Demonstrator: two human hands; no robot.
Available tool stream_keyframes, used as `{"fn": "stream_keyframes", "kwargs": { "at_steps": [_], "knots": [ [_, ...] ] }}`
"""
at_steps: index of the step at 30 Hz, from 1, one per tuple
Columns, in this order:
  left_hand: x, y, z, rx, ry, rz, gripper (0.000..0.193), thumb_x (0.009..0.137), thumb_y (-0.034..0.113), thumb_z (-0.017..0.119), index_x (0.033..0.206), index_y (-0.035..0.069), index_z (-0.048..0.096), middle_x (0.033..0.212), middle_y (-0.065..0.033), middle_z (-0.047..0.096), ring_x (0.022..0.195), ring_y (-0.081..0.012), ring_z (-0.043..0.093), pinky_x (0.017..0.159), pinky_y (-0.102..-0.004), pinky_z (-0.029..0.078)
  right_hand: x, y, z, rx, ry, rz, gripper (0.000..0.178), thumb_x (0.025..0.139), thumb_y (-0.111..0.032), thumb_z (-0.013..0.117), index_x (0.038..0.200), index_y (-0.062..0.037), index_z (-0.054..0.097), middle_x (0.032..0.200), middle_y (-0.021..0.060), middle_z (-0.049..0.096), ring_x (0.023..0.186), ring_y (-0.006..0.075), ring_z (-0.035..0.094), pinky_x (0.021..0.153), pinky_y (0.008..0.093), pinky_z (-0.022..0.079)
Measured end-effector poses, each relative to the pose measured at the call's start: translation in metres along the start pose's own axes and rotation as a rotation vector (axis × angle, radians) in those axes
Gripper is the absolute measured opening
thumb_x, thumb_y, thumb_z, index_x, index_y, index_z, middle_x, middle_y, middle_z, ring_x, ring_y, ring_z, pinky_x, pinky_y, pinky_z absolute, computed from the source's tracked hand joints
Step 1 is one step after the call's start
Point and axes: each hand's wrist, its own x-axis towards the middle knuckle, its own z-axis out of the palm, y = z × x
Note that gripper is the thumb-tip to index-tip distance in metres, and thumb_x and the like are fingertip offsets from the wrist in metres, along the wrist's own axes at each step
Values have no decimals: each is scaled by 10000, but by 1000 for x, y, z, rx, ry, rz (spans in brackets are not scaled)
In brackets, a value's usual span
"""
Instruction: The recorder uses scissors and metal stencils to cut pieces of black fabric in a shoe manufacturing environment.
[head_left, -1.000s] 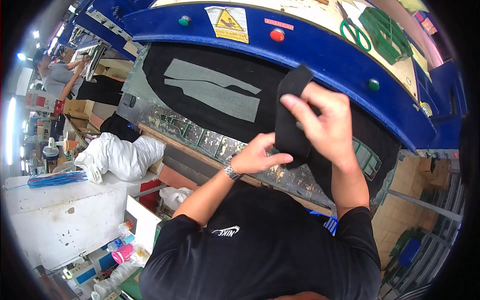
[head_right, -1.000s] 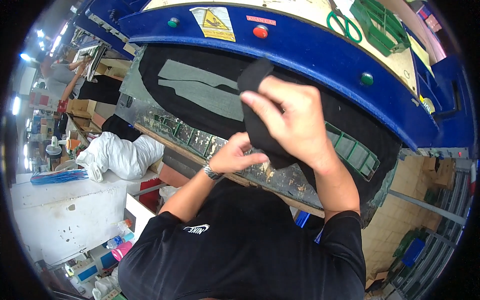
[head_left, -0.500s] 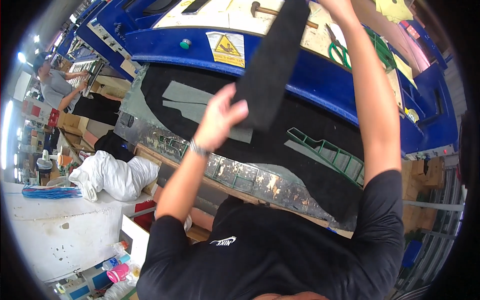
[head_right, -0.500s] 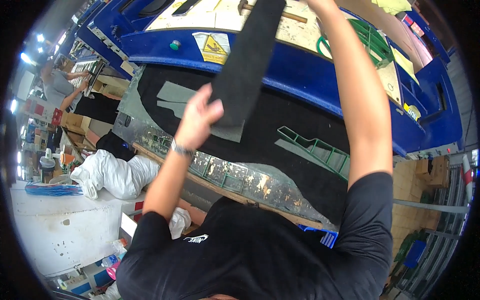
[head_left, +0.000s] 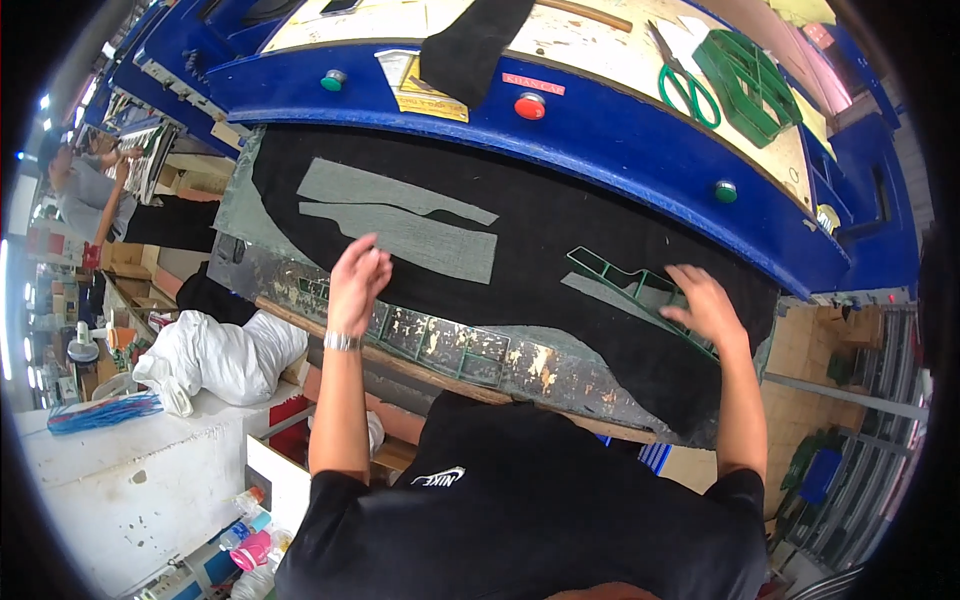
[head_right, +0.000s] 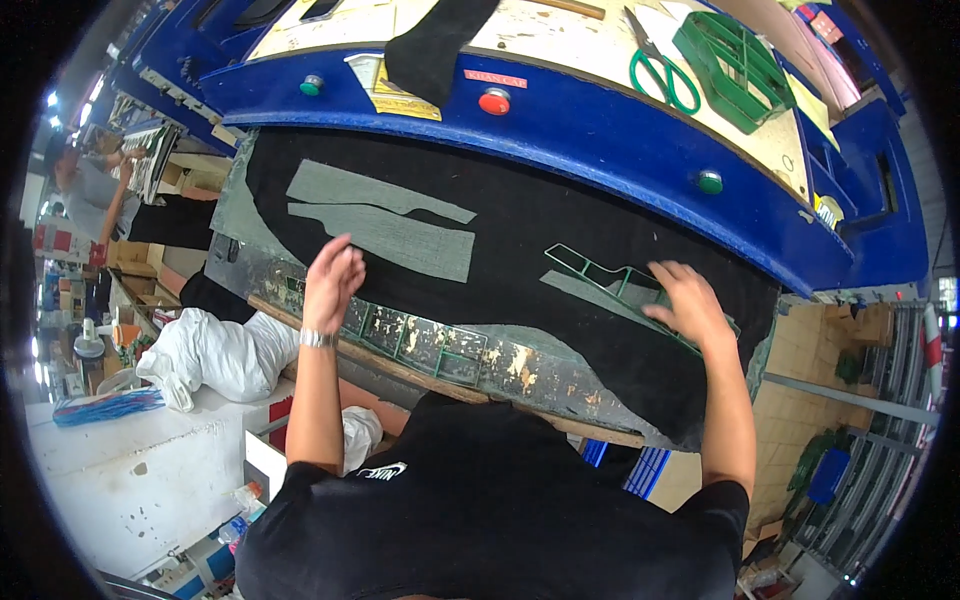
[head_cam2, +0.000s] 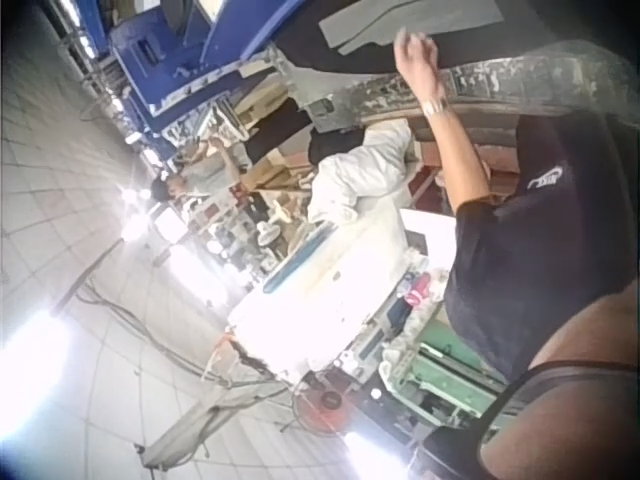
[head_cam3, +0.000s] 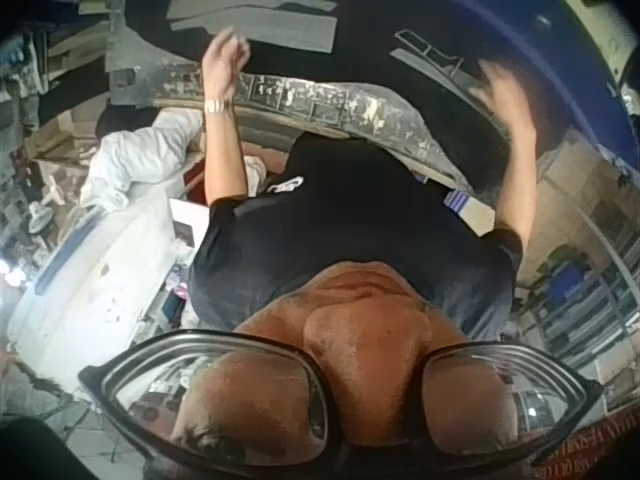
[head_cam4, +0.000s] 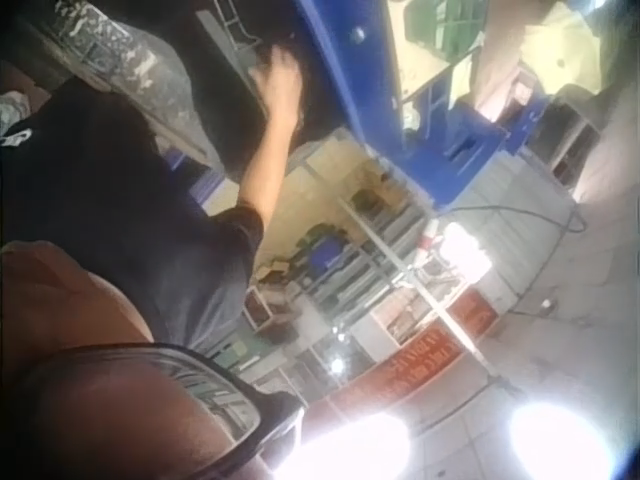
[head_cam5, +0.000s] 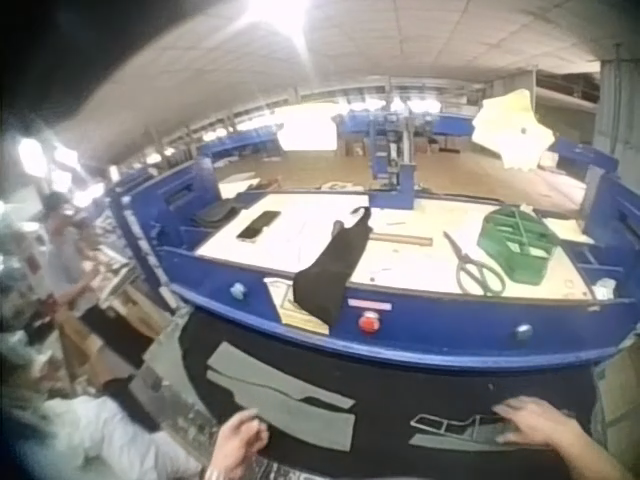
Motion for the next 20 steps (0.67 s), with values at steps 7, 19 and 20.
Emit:
{"fn": "stream_keyframes", "kwargs": {
  "at_steps": [7,19,20],
  "knots": [
    [-20,-29,-6,-77,58,-60,288,991,154,606,1264,65,580,860,-8,667,805,-114,668,730,-252,563,-36,47,61,-42,-36,165,1027,623,-224,878,1491,-71,352,1436,196,452,1333,381,433,1146,448,335],
    [-31,-29,33,-6,-51,-44,277,992,168,607,1251,71,588,895,-27,683,851,-136,685,770,-272,568,-23,53,76,29,1,103,936,655,-167,845,1468,-61,392,1400,181,475,1292,378,456,1109,428,369],
    [-33,-32,31,-18,-47,-55,278,989,168,611,1252,77,589,908,-31,687,856,-138,688,774,-276,570,-22,52,76,30,-4,103,933,658,-165,842,1470,-65,392,1404,178,474,1294,378,454,1111,427,367]
  ]
}}
